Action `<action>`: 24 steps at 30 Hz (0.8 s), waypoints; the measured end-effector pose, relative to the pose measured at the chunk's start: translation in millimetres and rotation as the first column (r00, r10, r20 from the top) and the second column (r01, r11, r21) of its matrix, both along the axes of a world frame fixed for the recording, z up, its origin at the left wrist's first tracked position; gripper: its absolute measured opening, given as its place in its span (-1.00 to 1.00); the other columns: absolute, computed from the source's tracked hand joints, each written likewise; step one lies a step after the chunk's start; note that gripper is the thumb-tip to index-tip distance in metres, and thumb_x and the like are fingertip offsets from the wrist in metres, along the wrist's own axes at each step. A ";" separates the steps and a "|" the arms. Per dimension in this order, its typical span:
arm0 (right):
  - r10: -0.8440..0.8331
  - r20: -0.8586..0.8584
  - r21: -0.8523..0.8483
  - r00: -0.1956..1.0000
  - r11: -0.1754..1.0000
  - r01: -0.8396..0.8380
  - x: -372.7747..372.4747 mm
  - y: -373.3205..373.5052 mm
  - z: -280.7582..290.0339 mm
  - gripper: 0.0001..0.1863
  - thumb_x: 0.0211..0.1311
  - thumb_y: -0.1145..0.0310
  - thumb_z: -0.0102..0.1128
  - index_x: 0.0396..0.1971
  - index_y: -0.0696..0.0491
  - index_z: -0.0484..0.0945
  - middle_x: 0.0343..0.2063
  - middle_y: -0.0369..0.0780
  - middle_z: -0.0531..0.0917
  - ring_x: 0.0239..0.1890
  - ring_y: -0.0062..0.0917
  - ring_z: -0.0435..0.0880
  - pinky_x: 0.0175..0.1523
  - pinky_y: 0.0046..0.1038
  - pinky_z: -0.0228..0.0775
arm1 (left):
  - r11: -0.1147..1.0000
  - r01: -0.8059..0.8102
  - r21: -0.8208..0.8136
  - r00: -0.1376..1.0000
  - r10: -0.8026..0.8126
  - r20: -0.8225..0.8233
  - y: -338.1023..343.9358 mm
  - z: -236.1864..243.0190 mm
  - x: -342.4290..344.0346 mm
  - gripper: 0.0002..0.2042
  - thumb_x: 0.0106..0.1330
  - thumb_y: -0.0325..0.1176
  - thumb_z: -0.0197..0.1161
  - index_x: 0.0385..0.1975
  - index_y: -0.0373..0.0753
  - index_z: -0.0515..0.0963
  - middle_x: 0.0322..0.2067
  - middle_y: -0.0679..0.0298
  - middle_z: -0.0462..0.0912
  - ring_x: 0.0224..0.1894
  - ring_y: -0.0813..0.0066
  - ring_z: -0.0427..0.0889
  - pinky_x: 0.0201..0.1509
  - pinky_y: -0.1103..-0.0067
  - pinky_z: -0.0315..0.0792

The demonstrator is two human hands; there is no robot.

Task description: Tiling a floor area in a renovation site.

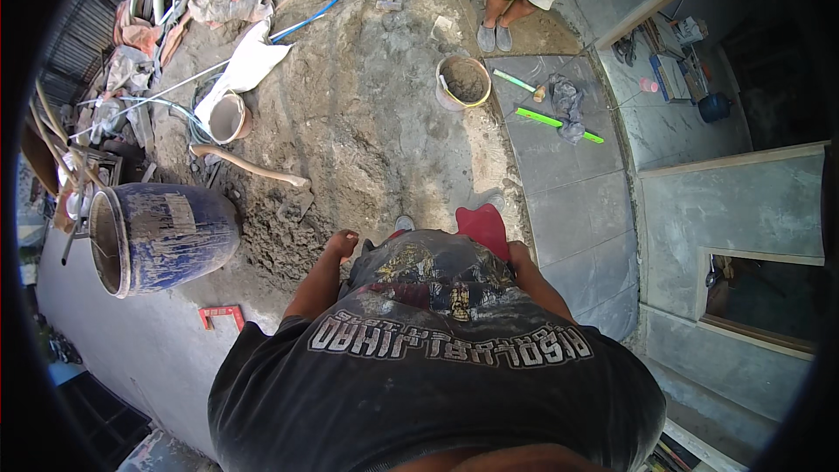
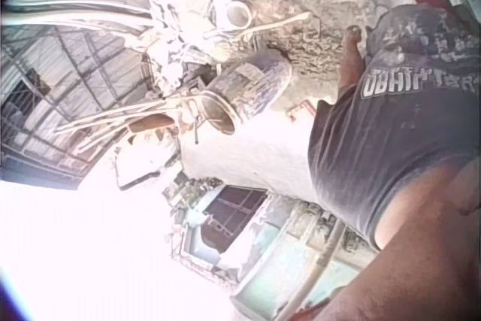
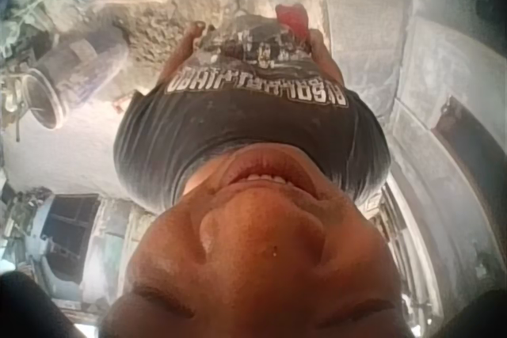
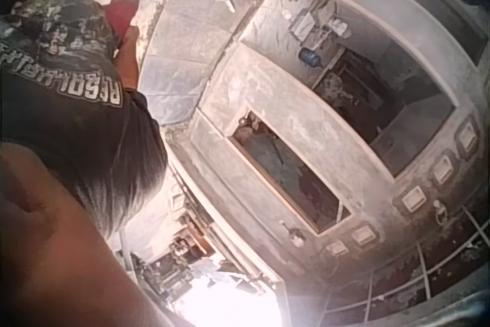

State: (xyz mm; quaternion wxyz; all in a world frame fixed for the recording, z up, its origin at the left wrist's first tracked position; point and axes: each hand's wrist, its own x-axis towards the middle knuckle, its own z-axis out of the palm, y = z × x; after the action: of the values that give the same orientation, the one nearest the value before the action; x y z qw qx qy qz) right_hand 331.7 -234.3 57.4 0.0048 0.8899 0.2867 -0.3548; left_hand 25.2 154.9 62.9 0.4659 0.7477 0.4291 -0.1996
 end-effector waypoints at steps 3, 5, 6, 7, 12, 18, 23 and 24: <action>0.010 0.000 -0.009 1.000 1.000 -0.010 -1.7 6.1 10.5 -0.68 -0.15 0.17 -0.09 -0.48 0.06 0.52 -0.43 -0.05 0.51 -0.34 -0.26 0.49 -0.23 -0.33 0.31 | 1.000 0.016 0.017 1.000 -0.016 -0.004 -0.2 2.8 -1.6 -0.73 -0.03 -0.22 0.06 -0.31 -0.15 0.44 -0.34 0.11 0.50 -0.28 0.28 0.48 -0.24 0.53 0.34; 0.021 0.016 -0.010 1.000 1.000 -0.021 -2.3 6.1 11.4 -0.68 -0.15 0.17 -0.09 -0.48 0.06 0.52 -0.42 -0.05 0.50 -0.33 -0.26 0.49 -0.22 -0.33 0.30 | 1.000 0.018 0.009 1.000 -0.018 -0.008 0.3 8.4 -0.1 -0.72 -0.03 -0.22 0.07 -0.31 -0.16 0.44 -0.35 0.12 0.50 -0.29 0.28 0.49 -0.25 0.53 0.34; 0.032 0.032 -0.010 0.999 0.999 -0.032 -2.3 6.1 11.9 -0.68 -0.15 0.18 -0.09 -0.47 0.06 0.52 -0.42 -0.05 0.50 -0.32 -0.27 0.48 -0.21 -0.34 0.29 | 1.000 0.019 0.003 1.000 -0.019 -0.013 0.0 11.2 0.6 -0.72 -0.03 -0.22 0.07 -0.31 -0.16 0.44 -0.35 0.12 0.50 -0.31 0.29 0.49 -0.26 0.53 0.34; 0.033 0.032 -0.010 0.999 0.999 -0.033 -1.8 5.0 10.2 -0.68 -0.15 0.18 -0.09 -0.47 0.06 0.52 -0.42 -0.05 0.50 -0.32 -0.27 0.48 -0.21 -0.34 0.29 | 1.000 0.018 0.003 1.000 -0.018 -0.013 -0.2 9.7 -0.9 -0.72 -0.03 -0.22 0.07 -0.31 -0.16 0.44 -0.35 0.12 0.50 -0.31 0.29 0.49 -0.26 0.53 0.34; 0.054 0.025 -0.008 0.998 0.999 -0.054 4.5 -6.9 -13.2 -0.70 -0.13 0.22 -0.11 -0.43 0.05 0.51 -0.39 -0.05 0.50 -0.29 -0.26 0.46 -0.18 -0.34 0.28 | 1.000 -0.024 -0.018 1.000 0.024 0.006 0.7 2.5 -3.0 -0.73 -0.03 -0.25 0.04 -0.31 -0.17 0.45 -0.39 0.10 0.50 -0.33 0.33 0.50 -0.29 0.56 0.35; 0.106 0.054 -0.045 0.993 0.994 -0.103 2.7 -0.7 -7.0 -0.71 -0.12 0.26 -0.13 -0.43 0.05 0.51 -0.39 -0.05 0.50 -0.29 -0.26 0.47 -0.17 -0.33 0.28 | 0.998 -0.056 -0.024 0.998 0.056 0.011 2.0 2.9 -4.5 -0.73 -0.03 -0.26 0.03 -0.32 -0.19 0.45 -0.41 0.10 0.51 -0.33 0.32 0.50 -0.29 0.56 0.34; -0.016 0.019 -0.007 1.000 1.000 0.017 -2.6 5.2 10.5 -0.73 -0.13 0.29 -0.13 -0.46 0.05 0.51 -0.40 -0.06 0.50 -0.31 -0.26 0.48 -0.20 -0.33 0.30 | 0.998 -0.054 -0.012 0.998 0.054 0.028 2.6 11.2 -1.6 -0.73 -0.02 -0.26 0.03 -0.32 -0.20 0.44 -0.39 0.12 0.51 -0.32 0.33 0.49 -0.28 0.56 0.34; -0.051 -0.006 0.009 0.999 0.999 0.051 -2.8 4.6 10.5 -0.73 -0.13 0.29 -0.13 -0.46 0.06 0.51 -0.40 -0.06 0.50 -0.32 -0.26 0.48 -0.21 -0.33 0.30 | 0.999 -0.048 -0.012 0.999 0.048 0.024 2.7 12.2 -0.8 -0.73 -0.02 -0.26 0.04 -0.31 -0.21 0.44 -0.38 0.13 0.51 -0.31 0.33 0.49 -0.27 0.56 0.34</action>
State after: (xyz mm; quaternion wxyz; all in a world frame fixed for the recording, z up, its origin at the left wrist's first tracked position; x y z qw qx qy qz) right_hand 329.0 -229.7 67.8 -0.0091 0.8959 0.2654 -0.3562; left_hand 24.3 157.6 75.2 0.4802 0.7369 0.4399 -0.1816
